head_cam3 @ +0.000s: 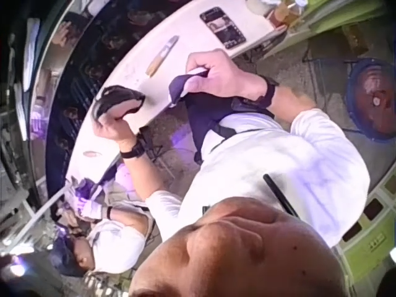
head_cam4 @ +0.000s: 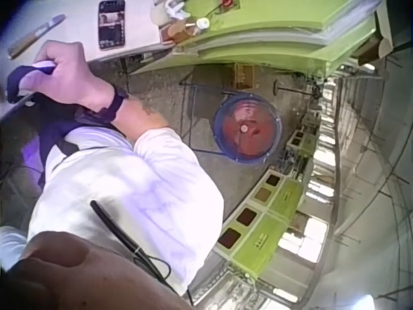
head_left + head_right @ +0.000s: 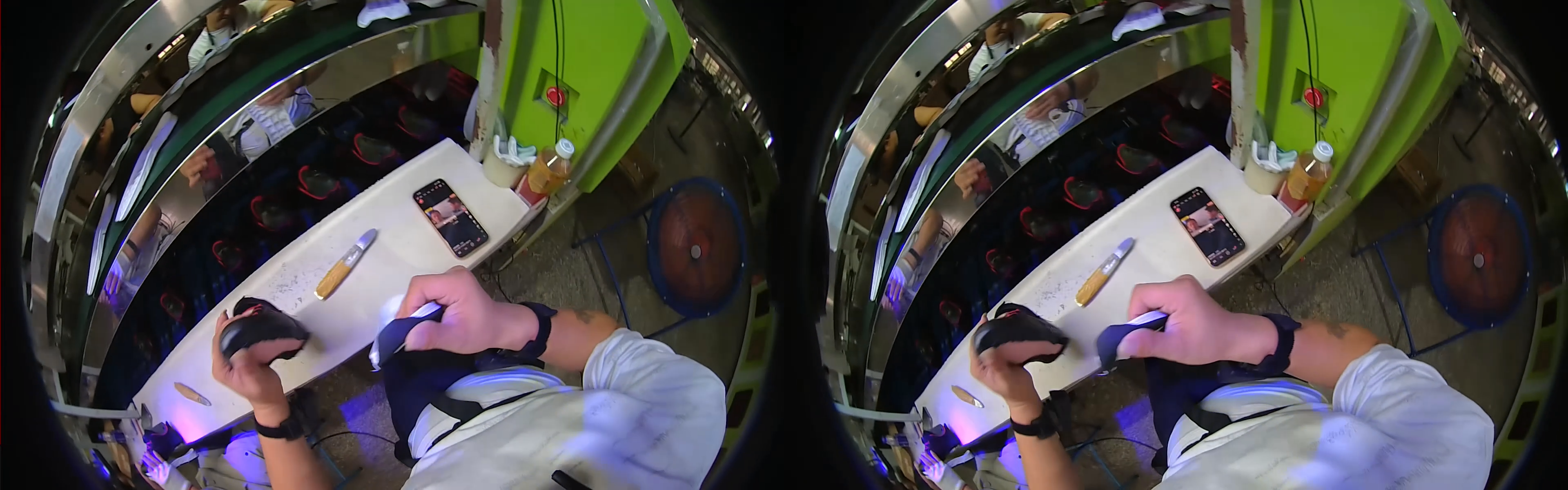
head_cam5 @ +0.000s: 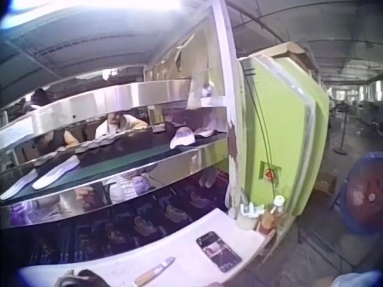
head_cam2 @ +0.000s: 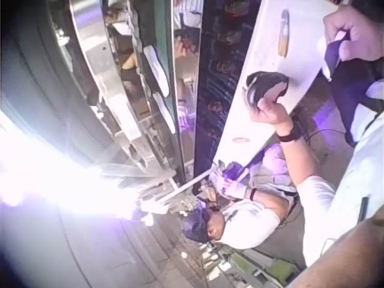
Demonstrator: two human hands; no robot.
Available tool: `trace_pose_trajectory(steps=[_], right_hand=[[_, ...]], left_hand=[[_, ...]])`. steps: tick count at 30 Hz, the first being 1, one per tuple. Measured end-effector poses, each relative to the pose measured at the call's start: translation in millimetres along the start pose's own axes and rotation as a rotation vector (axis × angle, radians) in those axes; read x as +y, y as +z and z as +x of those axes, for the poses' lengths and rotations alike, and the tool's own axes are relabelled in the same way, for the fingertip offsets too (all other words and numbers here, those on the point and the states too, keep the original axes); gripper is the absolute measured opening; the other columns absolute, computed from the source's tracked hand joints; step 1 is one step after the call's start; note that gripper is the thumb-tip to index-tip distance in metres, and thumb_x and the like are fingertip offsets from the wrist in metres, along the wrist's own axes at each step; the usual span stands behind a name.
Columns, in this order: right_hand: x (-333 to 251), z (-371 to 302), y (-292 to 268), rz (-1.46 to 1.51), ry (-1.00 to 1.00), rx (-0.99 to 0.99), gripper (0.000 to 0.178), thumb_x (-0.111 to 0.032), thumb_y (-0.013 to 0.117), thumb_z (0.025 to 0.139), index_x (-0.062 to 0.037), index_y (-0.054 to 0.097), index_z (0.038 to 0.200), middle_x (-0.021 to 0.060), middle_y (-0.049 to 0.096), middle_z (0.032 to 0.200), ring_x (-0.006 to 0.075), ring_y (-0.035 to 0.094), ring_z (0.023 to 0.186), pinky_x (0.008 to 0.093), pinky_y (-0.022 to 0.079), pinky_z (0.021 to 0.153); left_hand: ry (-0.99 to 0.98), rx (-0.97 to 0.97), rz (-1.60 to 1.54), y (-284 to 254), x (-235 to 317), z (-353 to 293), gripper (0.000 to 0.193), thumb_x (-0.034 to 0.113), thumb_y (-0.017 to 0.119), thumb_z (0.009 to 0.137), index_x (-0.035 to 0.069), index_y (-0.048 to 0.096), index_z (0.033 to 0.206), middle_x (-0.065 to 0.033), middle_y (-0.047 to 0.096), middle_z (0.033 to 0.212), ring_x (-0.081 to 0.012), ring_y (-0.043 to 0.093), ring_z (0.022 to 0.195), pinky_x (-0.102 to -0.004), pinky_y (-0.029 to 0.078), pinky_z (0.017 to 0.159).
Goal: Manually assembling and inspecting shoe components on an industrial line.
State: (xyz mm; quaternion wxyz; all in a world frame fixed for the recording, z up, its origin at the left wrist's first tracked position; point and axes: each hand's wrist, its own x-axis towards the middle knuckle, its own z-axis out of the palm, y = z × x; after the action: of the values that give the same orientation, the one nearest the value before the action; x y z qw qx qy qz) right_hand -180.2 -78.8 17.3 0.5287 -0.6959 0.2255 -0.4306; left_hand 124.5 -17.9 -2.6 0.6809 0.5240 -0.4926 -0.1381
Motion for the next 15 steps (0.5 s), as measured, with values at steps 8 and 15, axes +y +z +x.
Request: trace_pose_trajectory(steps=[8, 15], right_hand=[[-2.9, 16.3, 21.5, 0.170, -0.106, -0.153, 0.041, -0.039, 0.076, 0.089, -0.0015, 0.065, 0.078, 0.0230, 0.057, 0.128, 0.0324, 0.059, 0.118, 0.0391, 0.049, 0.096], [3.8, 9.0, 7.8, 0.110, -0.134, -0.075, 0.043, -0.036, 0.077, 0.087, 0.0023, 0.062, 0.075, 0.0242, 0.061, 0.117, 0.0346, 0.065, 0.097, 0.0382, 0.052, 0.082]], left_hand=[[-0.039, -0.152, 0.080, 71.6, 12.4, -69.0, 0.050, 0.042, 0.072, 0.086, -0.002, 0.063, 0.107, -0.0164, 0.067, 0.108, -0.0266, 0.063, 0.100, -0.0403, 0.047, 0.096], [-0.098, -0.108, 0.008, 68.6, 80.9, -96.0, 0.055, 0.053, 0.074, 0.084, 0.004, 0.055, 0.102, -0.0212, 0.047, 0.135, -0.0217, 0.057, 0.102, -0.0322, 0.047, 0.087]])
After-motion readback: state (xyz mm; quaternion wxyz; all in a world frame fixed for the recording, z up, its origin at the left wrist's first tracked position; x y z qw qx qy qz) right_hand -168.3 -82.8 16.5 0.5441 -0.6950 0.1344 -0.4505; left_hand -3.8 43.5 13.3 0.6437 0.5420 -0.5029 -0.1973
